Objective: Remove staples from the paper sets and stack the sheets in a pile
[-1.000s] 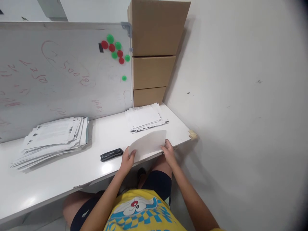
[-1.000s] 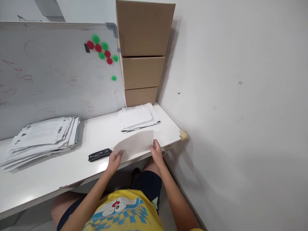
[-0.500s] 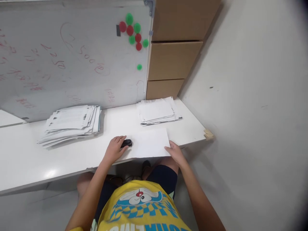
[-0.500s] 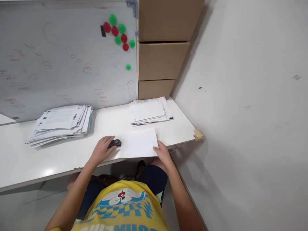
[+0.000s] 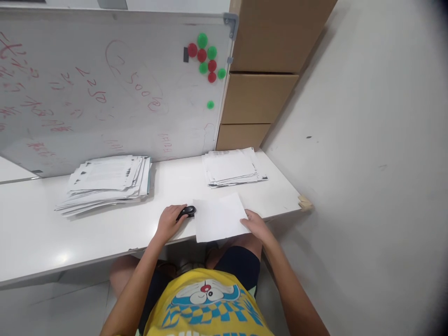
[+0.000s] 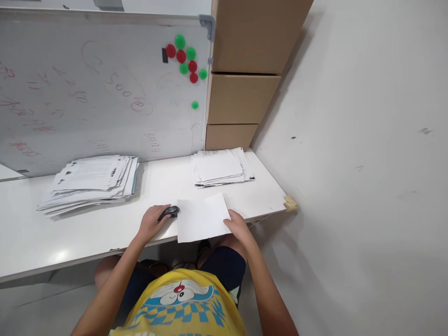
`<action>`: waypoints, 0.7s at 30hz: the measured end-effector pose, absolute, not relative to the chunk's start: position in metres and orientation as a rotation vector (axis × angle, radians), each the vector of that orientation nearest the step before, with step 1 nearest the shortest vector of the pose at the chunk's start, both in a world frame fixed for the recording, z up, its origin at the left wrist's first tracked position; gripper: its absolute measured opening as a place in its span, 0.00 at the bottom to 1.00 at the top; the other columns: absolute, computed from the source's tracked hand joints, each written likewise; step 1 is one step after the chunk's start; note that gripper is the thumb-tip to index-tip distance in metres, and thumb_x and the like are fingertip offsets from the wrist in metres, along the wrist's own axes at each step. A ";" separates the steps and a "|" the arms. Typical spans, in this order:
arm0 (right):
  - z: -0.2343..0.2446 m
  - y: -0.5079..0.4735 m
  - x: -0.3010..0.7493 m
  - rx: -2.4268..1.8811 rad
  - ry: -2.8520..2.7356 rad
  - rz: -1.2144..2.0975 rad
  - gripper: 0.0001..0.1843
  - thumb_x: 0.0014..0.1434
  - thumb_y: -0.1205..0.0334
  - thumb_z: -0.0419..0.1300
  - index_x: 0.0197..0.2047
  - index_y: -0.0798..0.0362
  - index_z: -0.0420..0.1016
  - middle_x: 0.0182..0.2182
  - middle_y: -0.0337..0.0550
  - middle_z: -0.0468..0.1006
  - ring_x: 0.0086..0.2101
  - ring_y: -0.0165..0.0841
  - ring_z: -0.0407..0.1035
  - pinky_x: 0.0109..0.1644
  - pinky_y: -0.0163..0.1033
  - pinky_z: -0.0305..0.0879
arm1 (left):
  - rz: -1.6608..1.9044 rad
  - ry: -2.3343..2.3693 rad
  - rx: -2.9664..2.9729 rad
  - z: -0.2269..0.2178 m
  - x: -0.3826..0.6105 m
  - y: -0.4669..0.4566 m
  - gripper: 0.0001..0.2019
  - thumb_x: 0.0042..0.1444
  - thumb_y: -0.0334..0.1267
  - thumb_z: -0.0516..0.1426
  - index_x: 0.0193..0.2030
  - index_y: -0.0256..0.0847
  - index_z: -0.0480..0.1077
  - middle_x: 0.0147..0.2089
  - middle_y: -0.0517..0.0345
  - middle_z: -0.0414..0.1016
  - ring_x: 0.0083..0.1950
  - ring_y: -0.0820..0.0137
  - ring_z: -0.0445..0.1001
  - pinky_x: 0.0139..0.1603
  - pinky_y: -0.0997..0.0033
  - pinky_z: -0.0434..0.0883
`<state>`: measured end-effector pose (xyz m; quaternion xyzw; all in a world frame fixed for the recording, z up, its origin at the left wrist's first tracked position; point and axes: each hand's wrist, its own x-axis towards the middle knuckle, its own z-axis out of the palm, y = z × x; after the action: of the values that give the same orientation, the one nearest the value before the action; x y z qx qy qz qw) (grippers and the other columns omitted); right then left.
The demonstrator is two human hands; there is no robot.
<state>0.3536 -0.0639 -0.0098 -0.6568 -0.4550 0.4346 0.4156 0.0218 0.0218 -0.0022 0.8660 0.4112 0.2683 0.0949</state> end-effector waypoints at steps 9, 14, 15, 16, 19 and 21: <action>0.001 -0.078 0.355 -1.783 -1.209 0.975 0.13 0.46 0.63 0.53 0.36 0.50 0.74 0.34 0.41 0.80 0.37 0.41 0.72 0.42 0.42 0.66 | 0.802 1.222 2.627 -0.004 0.023 0.020 0.18 0.64 0.45 0.50 0.56 0.41 0.68 0.47 0.48 0.77 0.46 0.60 0.74 0.46 0.60 0.68; -0.005 -0.075 0.347 -1.744 -1.181 1.071 0.14 0.46 0.63 0.54 0.37 0.50 0.75 0.35 0.42 0.81 0.38 0.42 0.73 0.40 0.42 0.67 | 0.769 1.218 2.665 -0.001 0.024 0.019 0.18 0.64 0.44 0.50 0.58 0.42 0.67 0.47 0.47 0.76 0.46 0.60 0.73 0.44 0.61 0.67; -0.007 -0.074 0.346 -1.729 -1.171 1.079 0.14 0.46 0.63 0.54 0.37 0.50 0.75 0.35 0.42 0.81 0.38 0.42 0.73 0.40 0.42 0.67 | 0.753 1.216 2.684 0.001 0.025 0.018 0.18 0.64 0.43 0.50 0.58 0.42 0.67 0.47 0.47 0.76 0.46 0.60 0.73 0.44 0.61 0.67; -0.008 -0.074 0.346 -1.717 -1.161 1.089 0.14 0.46 0.63 0.54 0.37 0.50 0.75 0.35 0.42 0.81 0.38 0.42 0.73 0.40 0.42 0.67 | 0.735 1.214 2.706 0.002 0.025 0.018 0.18 0.65 0.42 0.49 0.58 0.43 0.67 0.47 0.48 0.76 0.46 0.60 0.73 0.44 0.61 0.67; -0.010 -0.076 0.345 -1.678 -1.116 1.151 0.16 0.46 0.63 0.55 0.39 0.51 0.75 0.35 0.42 0.81 0.38 0.42 0.74 0.40 0.43 0.68 | 0.674 1.206 2.757 0.005 0.027 0.018 0.18 0.65 0.39 0.48 0.59 0.45 0.67 0.46 0.48 0.75 0.46 0.61 0.72 0.43 0.61 0.66; -0.008 -0.077 0.344 -1.644 -1.079 1.181 0.16 0.46 0.62 0.55 0.40 0.52 0.75 0.35 0.42 0.81 0.38 0.43 0.74 0.40 0.43 0.68 | 0.640 1.206 2.763 0.006 0.029 0.018 0.17 0.64 0.36 0.48 0.58 0.46 0.67 0.44 0.48 0.75 0.46 0.61 0.72 0.43 0.61 0.66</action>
<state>0.3441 -0.0767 -0.0083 -0.6532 -0.4289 0.4693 0.4113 0.0289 0.0178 0.0062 0.8961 0.3912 0.2076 0.0295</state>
